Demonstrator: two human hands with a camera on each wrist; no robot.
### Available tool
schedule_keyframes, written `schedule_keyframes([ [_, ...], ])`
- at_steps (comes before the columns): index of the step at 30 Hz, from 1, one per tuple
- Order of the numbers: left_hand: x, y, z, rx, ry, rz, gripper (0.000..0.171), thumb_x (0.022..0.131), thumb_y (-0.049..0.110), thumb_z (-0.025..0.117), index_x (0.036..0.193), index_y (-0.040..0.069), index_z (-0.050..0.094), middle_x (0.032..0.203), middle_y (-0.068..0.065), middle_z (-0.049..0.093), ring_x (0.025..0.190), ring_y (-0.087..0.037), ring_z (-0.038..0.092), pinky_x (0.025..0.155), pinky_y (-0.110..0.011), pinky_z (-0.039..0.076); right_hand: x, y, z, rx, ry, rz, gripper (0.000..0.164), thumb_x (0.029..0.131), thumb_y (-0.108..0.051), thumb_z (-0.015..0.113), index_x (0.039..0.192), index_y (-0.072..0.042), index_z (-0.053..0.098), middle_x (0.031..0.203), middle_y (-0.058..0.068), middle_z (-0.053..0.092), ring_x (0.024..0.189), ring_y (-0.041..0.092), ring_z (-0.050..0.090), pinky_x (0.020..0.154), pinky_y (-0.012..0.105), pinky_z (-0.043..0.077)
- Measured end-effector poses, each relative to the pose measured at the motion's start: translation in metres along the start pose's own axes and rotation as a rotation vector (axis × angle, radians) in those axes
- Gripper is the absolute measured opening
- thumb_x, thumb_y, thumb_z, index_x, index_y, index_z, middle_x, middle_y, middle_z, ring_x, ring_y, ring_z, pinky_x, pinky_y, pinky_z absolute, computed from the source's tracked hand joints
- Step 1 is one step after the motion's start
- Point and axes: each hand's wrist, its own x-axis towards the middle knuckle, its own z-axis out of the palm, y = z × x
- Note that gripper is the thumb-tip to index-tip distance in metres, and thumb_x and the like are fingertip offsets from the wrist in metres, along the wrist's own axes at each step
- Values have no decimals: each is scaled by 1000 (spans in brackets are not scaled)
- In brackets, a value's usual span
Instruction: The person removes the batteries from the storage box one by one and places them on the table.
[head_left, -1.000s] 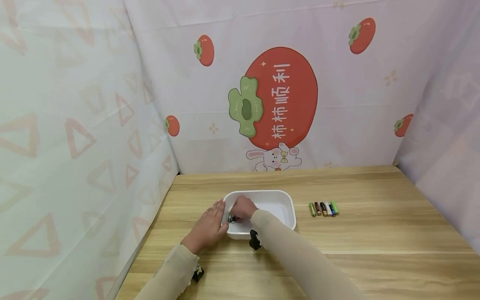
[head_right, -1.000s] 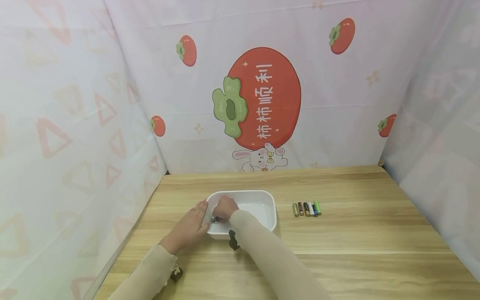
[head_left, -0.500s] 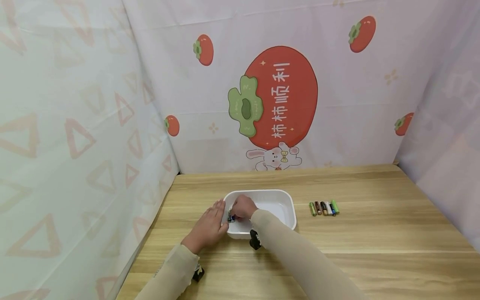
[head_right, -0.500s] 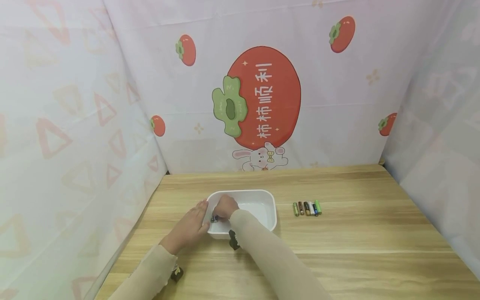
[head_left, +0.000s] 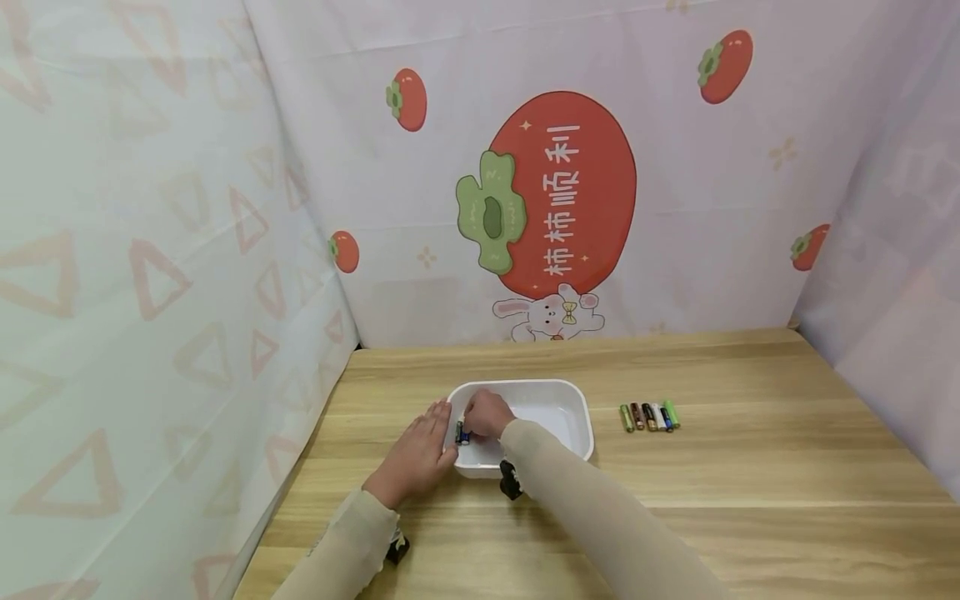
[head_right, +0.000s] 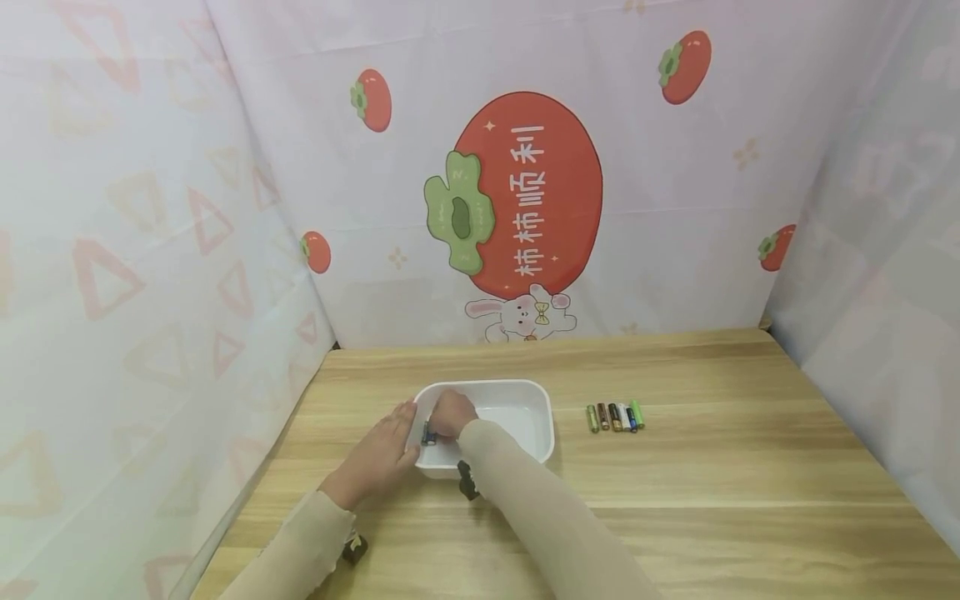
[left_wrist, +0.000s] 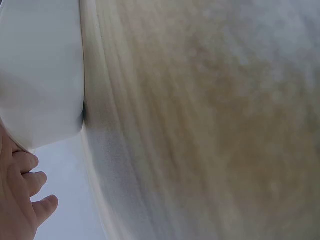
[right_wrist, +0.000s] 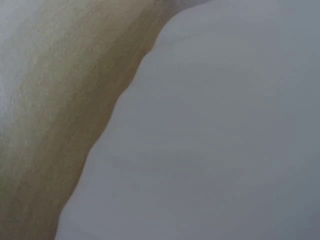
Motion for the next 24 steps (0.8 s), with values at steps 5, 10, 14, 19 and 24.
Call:
schedule_keyframes([
  [5, 0, 1, -2, -4, -3, 1, 69, 100, 32, 44, 153, -3, 17, 159, -16, 20, 145, -29, 19, 114, -46, 23, -1, -1, 0, -3, -2, 11, 10, 76, -1, 70, 66, -2, 69, 61, 10, 66, 54, 20, 62, 45, 25, 44],
  [10, -1, 2, -3, 1, -9, -1, 69, 99, 32, 44, 154, -2, 18, 159, -16, 20, 145, -29, 20, 114, -45, 23, -2, -2, 1, -21, -15, 6, 14, 72, 0, 73, 61, -5, 66, 57, 8, 63, 48, 17, 57, 43, 26, 44],
  [14, -1, 2, -4, 2, 1, 13, 69, 99, 32, 45, 153, -3, 18, 158, -18, 22, 144, -30, 22, 113, -46, 25, -1, -1, 4, -90, 3, -6, 17, 70, -1, 73, 59, -8, 62, 53, 4, 58, 44, 14, 53, 42, 26, 44],
  [19, -1, 3, -4, -1, 15, 19, 69, 99, 30, 46, 153, -4, 19, 157, -19, 24, 143, -31, 23, 113, -48, 26, 0, 1, 6, -149, 32, -22, 18, 70, -4, 71, 57, -10, 59, 51, 1, 57, 42, 12, 52, 41, 25, 45],
  [24, -1, 3, -5, 8, 6, 20, 69, 99, 31, 44, 153, -5, 19, 157, -19, 24, 143, -32, 23, 113, -47, 26, -2, 2, 1, -58, 14, -38, 8, 71, -4, 68, 64, -6, 64, 56, 4, 61, 47, 16, 58, 45, 27, 48],
])
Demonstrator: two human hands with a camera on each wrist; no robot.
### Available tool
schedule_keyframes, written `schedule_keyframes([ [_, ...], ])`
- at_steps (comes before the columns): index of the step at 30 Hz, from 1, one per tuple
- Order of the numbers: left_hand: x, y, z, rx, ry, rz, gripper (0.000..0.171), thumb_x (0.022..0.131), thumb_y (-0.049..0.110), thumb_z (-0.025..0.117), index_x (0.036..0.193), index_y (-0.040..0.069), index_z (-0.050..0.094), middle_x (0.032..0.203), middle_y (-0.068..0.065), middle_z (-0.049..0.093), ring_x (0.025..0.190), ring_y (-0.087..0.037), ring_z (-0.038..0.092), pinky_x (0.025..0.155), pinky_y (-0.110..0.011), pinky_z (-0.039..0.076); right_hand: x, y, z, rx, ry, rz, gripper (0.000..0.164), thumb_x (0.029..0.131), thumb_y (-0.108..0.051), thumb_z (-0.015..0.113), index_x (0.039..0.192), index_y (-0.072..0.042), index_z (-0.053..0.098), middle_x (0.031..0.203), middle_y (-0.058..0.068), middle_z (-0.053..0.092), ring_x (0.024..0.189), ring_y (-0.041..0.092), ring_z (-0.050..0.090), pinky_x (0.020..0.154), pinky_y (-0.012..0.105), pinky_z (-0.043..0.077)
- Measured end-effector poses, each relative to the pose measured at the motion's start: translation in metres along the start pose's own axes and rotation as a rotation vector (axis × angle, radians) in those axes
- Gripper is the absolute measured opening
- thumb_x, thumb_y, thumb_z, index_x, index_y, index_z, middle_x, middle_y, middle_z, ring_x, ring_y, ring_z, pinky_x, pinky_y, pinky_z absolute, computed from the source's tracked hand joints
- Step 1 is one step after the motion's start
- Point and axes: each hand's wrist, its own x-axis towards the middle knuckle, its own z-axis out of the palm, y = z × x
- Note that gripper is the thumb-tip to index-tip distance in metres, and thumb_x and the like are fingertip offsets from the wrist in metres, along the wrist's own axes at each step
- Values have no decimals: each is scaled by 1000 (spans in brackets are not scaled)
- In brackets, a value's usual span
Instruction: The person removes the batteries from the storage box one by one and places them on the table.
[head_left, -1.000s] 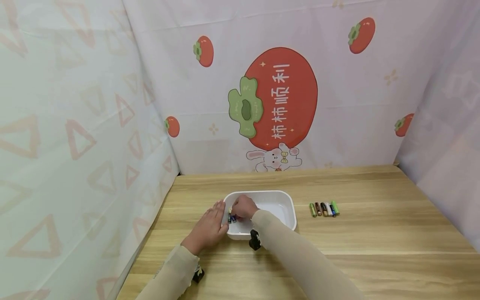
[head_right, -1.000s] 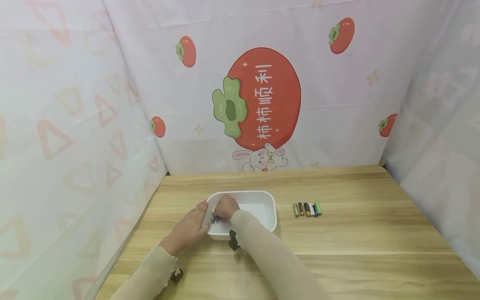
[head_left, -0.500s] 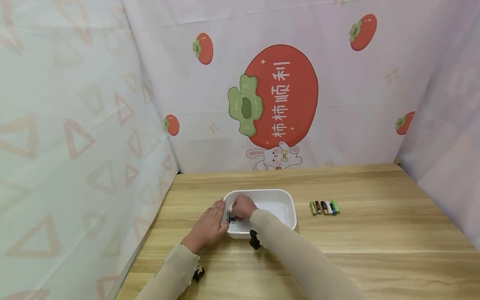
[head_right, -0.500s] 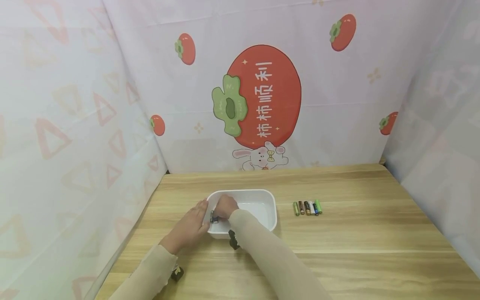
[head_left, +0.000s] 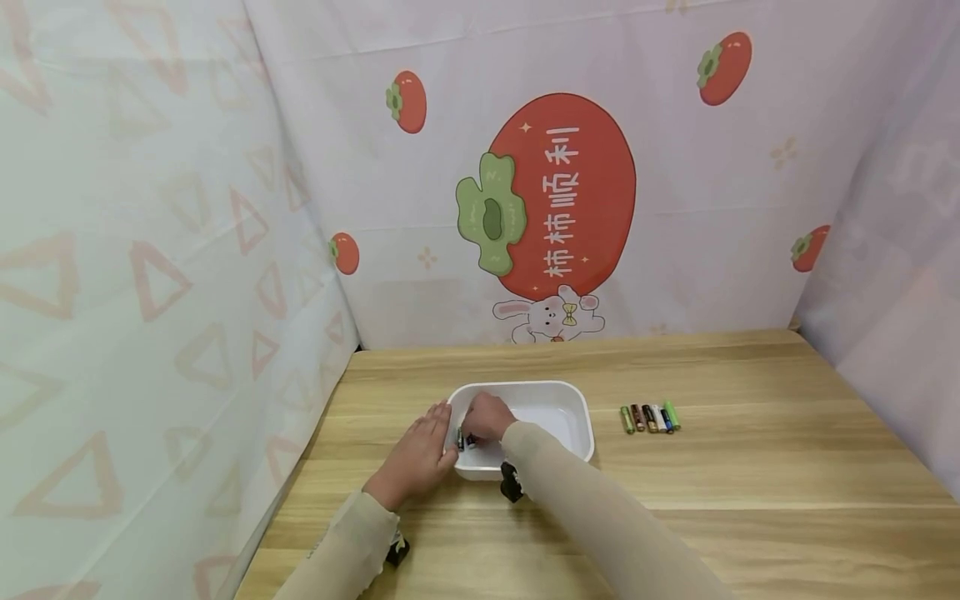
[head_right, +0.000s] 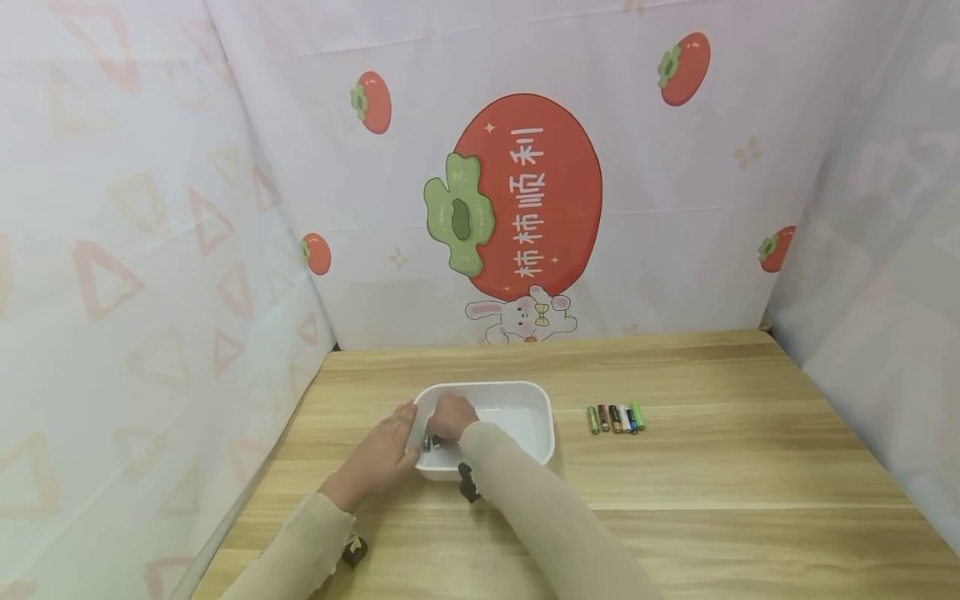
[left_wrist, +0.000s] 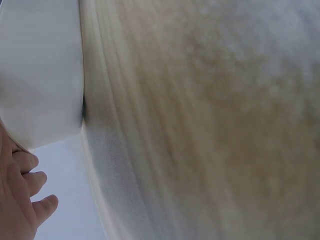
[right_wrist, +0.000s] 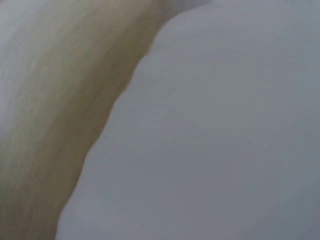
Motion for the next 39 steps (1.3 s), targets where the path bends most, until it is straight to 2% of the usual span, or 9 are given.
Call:
schedule_keyframes([
  [9, 2, -3, 2, 0, 22, 18, 70, 99, 33, 42, 152, -5, 19, 157, -19, 24, 143, -33, 25, 112, -49, 27, 4, 6, -7, 258, -61, 56, 3, 76, 0, 72, 77, 2, 70, 65, 9, 66, 49, 16, 59, 47, 27, 52],
  [12, 2, -4, 3, 3, 18, 18, 70, 99, 34, 42, 153, -4, 19, 157, -19, 23, 143, -33, 24, 112, -49, 27, 4, 7, -8, 339, -62, 84, 6, 77, 3, 70, 83, 4, 70, 68, 10, 66, 52, 16, 60, 50, 28, 54],
  [18, 1, -3, 5, 6, 3, 12, 70, 99, 35, 43, 153, -4, 20, 157, -19, 25, 143, -32, 25, 113, -47, 26, -4, 8, -11, 492, -65, 141, 19, 82, 4, 66, 100, 7, 69, 81, 12, 66, 70, 22, 65, 64, 36, 58],
  [21, 1, -3, 4, 5, -9, -1, 71, 99, 34, 44, 153, -3, 19, 157, -18, 24, 143, -31, 24, 113, -47, 25, -5, 11, -14, 546, -86, 138, 25, 81, 4, 67, 105, 8, 67, 85, 14, 67, 76, 25, 66, 69, 39, 58],
  [34, 0, -2, 6, 8, -9, -14, 70, 99, 37, 41, 153, -3, 20, 157, -18, 24, 144, -30, 23, 113, -46, 25, -10, 19, -23, 668, -141, 115, 24, 82, 3, 69, 105, 9, 66, 91, 15, 68, 79, 23, 68, 68, 37, 59],
  [39, 0, -2, 6, -4, 6, -13, 70, 99, 35, 43, 153, -4, 20, 157, -18, 24, 144, -31, 23, 113, -48, 26, -14, 18, -28, 664, -141, 110, 25, 84, 1, 68, 108, 8, 66, 91, 14, 68, 80, 23, 68, 69, 36, 58],
])
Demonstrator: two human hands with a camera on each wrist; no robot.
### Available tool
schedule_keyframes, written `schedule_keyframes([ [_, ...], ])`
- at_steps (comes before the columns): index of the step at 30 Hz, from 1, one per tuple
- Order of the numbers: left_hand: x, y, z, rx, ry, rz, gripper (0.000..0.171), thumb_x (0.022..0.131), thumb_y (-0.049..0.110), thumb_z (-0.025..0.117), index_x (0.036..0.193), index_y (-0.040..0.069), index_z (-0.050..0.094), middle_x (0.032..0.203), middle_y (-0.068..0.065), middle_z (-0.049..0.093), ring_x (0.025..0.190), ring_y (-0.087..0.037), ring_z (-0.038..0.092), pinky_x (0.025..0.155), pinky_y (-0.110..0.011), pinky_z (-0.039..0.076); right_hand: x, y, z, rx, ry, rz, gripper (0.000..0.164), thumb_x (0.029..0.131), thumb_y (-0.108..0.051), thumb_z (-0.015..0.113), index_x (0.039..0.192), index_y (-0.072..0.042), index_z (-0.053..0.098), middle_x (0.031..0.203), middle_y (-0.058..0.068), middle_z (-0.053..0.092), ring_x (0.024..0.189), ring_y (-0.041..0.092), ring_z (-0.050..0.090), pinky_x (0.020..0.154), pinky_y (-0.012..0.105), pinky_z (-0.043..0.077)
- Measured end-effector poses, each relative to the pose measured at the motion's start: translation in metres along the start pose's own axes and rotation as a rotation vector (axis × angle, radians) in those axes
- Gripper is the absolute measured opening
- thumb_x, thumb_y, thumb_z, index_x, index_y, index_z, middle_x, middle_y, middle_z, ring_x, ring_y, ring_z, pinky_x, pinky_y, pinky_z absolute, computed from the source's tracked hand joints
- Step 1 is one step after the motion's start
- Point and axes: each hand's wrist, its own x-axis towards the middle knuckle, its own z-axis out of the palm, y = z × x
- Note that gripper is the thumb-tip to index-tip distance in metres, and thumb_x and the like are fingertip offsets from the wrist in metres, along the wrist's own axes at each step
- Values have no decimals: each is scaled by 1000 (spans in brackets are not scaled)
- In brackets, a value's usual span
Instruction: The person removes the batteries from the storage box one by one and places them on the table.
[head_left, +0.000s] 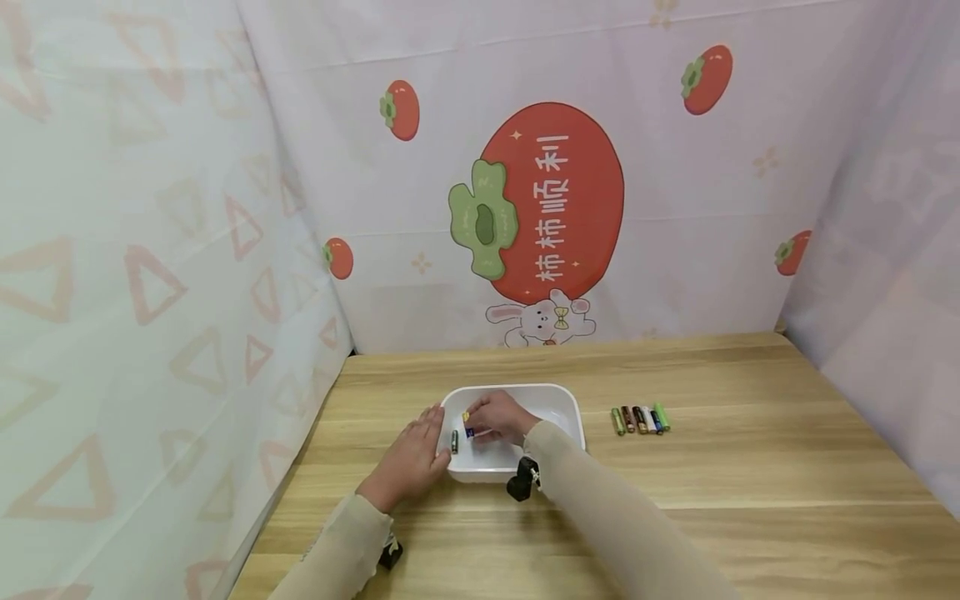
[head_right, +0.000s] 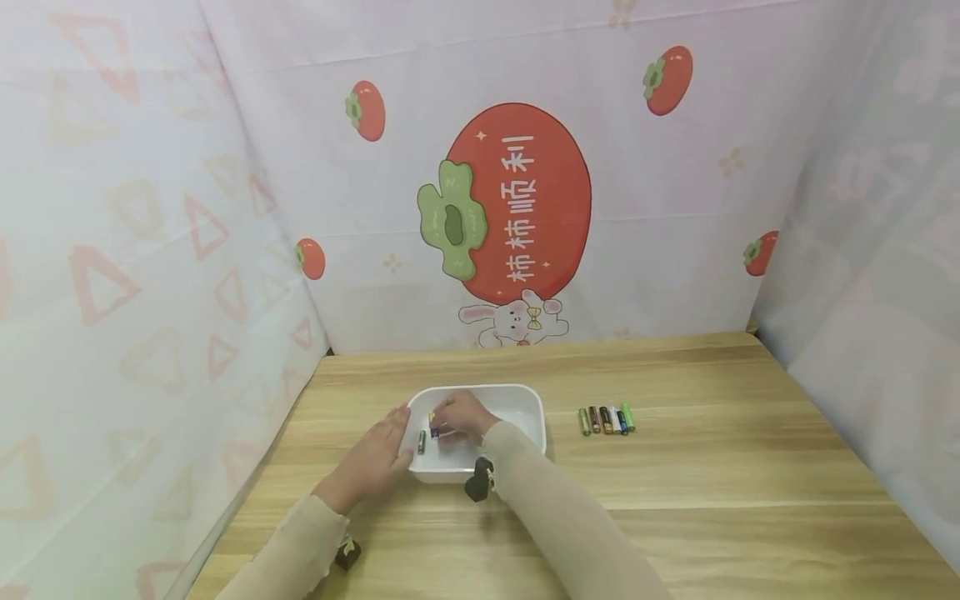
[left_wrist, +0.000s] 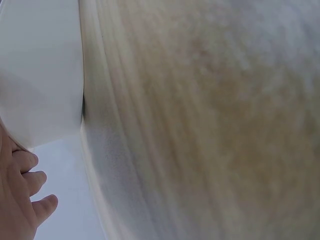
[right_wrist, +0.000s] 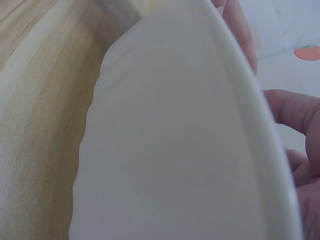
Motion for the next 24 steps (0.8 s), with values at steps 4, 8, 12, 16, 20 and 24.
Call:
schedule_keyframes([
  [4, 0, 0, 0, -6, -4, -13, 70, 99, 35, 43, 153, -3, 18, 158, -16, 22, 144, -30, 21, 113, -47, 24, -4, -2, -3, -18, -2, -1, 26, 84, 0, 69, 109, 7, 66, 93, 14, 69, 81, 24, 68, 71, 37, 58],
  [8, 1, 0, -1, 3, -9, -22, 70, 100, 36, 42, 153, -3, 18, 158, -16, 22, 144, -29, 21, 114, -46, 23, -6, -3, -7, -30, -5, -18, 23, 85, 1, 68, 107, 7, 66, 93, 15, 68, 82, 24, 67, 72, 38, 58],
  [12, 1, 0, -1, 18, -20, -26, 71, 99, 36, 41, 153, -3, 18, 158, -16, 22, 144, -29, 21, 114, -46, 23, -9, -1, -11, -23, -9, -18, 21, 85, 1, 68, 105, 6, 66, 93, 15, 67, 83, 25, 67, 72, 38, 58],
  [16, 0, 1, -2, 11, -7, -15, 70, 98, 36, 42, 152, -4, 22, 157, -18, 25, 143, -31, 23, 113, -48, 25, -11, 0, -16, -25, -13, -17, 21, 85, 0, 68, 106, 6, 66, 93, 15, 67, 83, 24, 67, 72, 37, 58],
  [20, 0, 0, -1, 17, -2, -12, 71, 99, 38, 40, 152, -4, 21, 157, -18, 25, 144, -31, 23, 113, -48, 25, -14, 2, -21, -18, -7, -29, 21, 86, 0, 68, 106, 8, 66, 93, 16, 67, 82, 24, 67, 72, 37, 58],
  [24, 0, 0, 0, 28, -1, -12, 71, 99, 39, 38, 153, -4, 20, 157, -17, 24, 144, -30, 23, 113, -48, 25, -18, 4, -25, -9, 0, -36, 21, 86, 1, 66, 106, 9, 65, 93, 17, 67, 81, 23, 66, 72, 37, 58],
])
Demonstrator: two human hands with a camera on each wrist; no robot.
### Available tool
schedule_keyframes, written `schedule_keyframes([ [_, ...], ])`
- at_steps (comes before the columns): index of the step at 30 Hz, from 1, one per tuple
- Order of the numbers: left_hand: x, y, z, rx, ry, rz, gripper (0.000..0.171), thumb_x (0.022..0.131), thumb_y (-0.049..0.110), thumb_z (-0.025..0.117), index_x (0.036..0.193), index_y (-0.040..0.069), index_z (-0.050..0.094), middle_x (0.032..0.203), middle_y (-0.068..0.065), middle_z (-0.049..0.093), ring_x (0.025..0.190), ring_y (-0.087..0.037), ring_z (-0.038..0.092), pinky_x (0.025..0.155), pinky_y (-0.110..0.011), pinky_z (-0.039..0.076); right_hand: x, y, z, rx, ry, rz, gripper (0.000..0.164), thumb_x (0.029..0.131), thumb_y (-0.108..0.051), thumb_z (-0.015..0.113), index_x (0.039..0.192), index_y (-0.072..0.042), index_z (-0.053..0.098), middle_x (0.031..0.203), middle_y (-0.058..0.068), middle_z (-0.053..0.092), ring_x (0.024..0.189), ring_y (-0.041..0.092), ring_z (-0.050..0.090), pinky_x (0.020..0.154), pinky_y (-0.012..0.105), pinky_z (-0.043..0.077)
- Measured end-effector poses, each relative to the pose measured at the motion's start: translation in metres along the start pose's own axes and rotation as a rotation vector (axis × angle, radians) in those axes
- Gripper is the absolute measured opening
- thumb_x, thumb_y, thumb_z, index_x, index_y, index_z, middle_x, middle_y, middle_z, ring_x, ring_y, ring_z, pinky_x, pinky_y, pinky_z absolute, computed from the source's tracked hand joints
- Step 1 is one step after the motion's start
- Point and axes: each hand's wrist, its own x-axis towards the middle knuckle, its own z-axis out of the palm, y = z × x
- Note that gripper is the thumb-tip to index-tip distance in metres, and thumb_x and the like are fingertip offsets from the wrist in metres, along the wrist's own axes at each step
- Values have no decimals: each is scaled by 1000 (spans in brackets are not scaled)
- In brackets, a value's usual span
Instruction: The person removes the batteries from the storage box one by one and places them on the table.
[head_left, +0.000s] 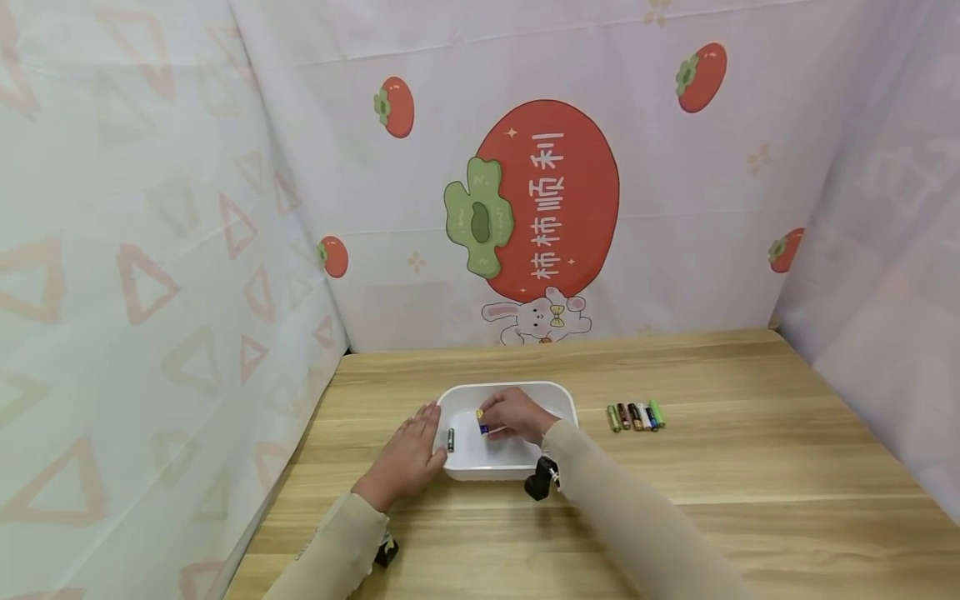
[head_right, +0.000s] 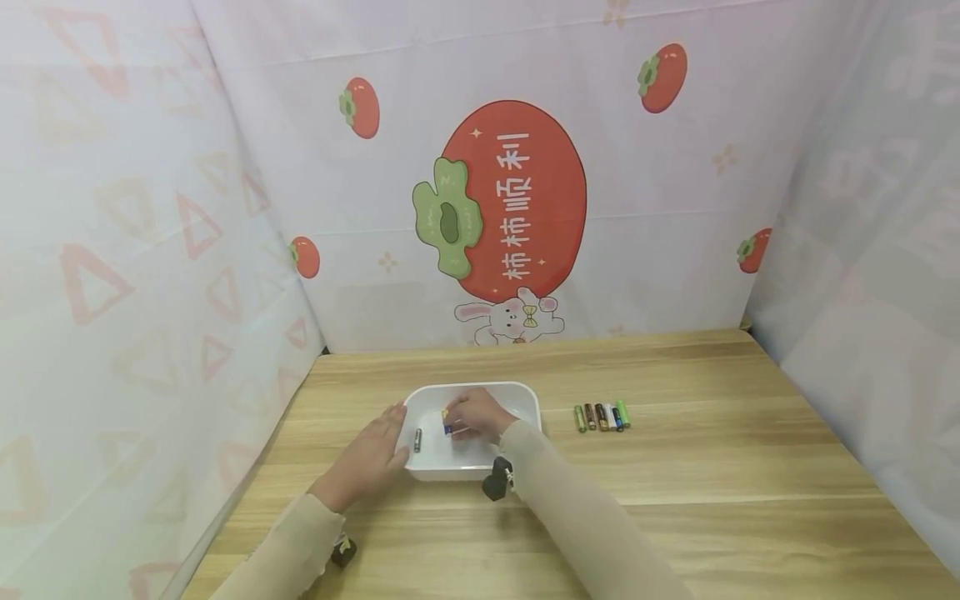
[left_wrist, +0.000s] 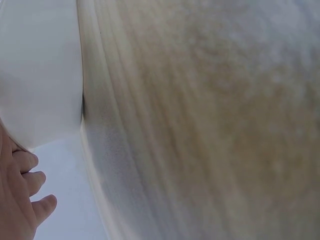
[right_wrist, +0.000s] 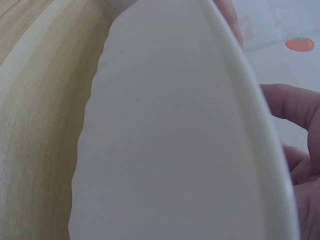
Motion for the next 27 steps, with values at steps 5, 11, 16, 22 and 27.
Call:
schedule_keyframes([
  [5, 0, 0, -1, -5, -6, 2, 71, 99, 37, 40, 153, -4, 19, 157, -18, 24, 144, -31, 22, 113, -47, 24, -4, 1, -6, 4, 12, 3, 21, 86, 2, 66, 106, 9, 65, 94, 18, 66, 80, 22, 66, 71, 36, 58],
  [11, -1, 0, -1, -12, 10, 10, 70, 99, 36, 40, 152, -6, 21, 156, -19, 25, 143, -32, 23, 113, -47, 24, -7, 4, -13, -2, 22, 5, 22, 86, 1, 67, 107, 8, 65, 95, 17, 66, 81, 22, 66, 71, 36, 58],
  [16, -2, -1, 0, -9, 15, 15, 70, 99, 37, 39, 152, -5, 21, 156, -19, 25, 143, -32, 23, 113, -48, 25, -10, 6, -19, -20, 28, 0, 22, 87, 0, 66, 108, 8, 65, 96, 16, 66, 82, 22, 65, 73, 37, 58],
  [22, -2, -1, 1, -21, 13, 13, 70, 100, 37, 40, 152, -5, 20, 157, -18, 24, 144, -31, 22, 114, -47, 23, -14, 5, -29, -34, 37, 4, 24, 88, -1, 65, 110, 9, 64, 96, 16, 66, 82, 23, 66, 76, 39, 57],
  [27, -2, -1, 1, -20, 15, 11, 70, 100, 37, 40, 153, -4, 20, 157, -18, 24, 144, -30, 21, 114, -46, 23, -17, 4, -35, -39, 60, 15, 23, 87, -1, 66, 109, 7, 65, 96, 15, 66, 82, 23, 66, 74, 37, 58],
])
